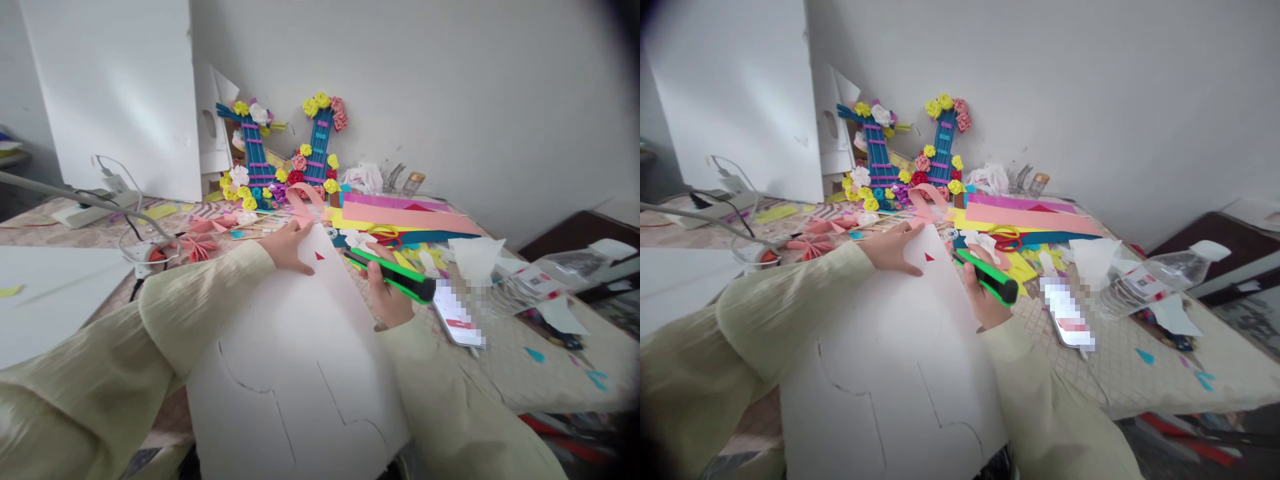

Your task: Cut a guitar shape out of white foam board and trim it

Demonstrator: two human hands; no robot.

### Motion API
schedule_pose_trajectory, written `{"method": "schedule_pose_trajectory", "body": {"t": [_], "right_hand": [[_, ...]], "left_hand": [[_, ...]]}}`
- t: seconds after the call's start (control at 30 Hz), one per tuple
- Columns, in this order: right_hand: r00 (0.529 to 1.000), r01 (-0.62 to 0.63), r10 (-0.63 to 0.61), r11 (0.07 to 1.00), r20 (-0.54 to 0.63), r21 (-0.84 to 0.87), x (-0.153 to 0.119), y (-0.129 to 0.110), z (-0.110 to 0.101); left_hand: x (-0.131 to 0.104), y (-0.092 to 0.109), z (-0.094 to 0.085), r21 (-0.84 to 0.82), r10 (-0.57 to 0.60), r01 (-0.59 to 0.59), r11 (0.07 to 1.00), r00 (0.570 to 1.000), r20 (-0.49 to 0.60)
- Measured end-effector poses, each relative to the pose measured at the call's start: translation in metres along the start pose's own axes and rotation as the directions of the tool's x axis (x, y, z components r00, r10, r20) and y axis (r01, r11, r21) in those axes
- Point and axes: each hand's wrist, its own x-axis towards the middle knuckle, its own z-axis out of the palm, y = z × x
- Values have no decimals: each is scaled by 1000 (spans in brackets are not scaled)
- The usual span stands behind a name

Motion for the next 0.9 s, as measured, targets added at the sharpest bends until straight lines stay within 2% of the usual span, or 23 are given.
{"method": "schedule_pose_trajectory", "body": {"t": [0.13,0.23,0.43,0.63,0.9], "right_hand": [[996,79,-84,987,-27,-140,-11,-13,-1],[984,175,-179,952,9,-250,-18,-15,2],[935,350,-327,912,135,-214,-23,-5,2],[915,397,-370,898,160,-190,-24,-4,1],[842,530,-473,814,259,-238,-26,-4,-1]], "left_hand": [[2,-1,1,-11,3,-3,1000,1000,12],[2,-1,1,-20,13,-12,1000,1000,11],[2,0,0,-46,-1,2,999,1000,31],[2,-1,1,-59,0,2,998,999,34],[1,1,0,-48,-5,6,999,1000,24]]}}
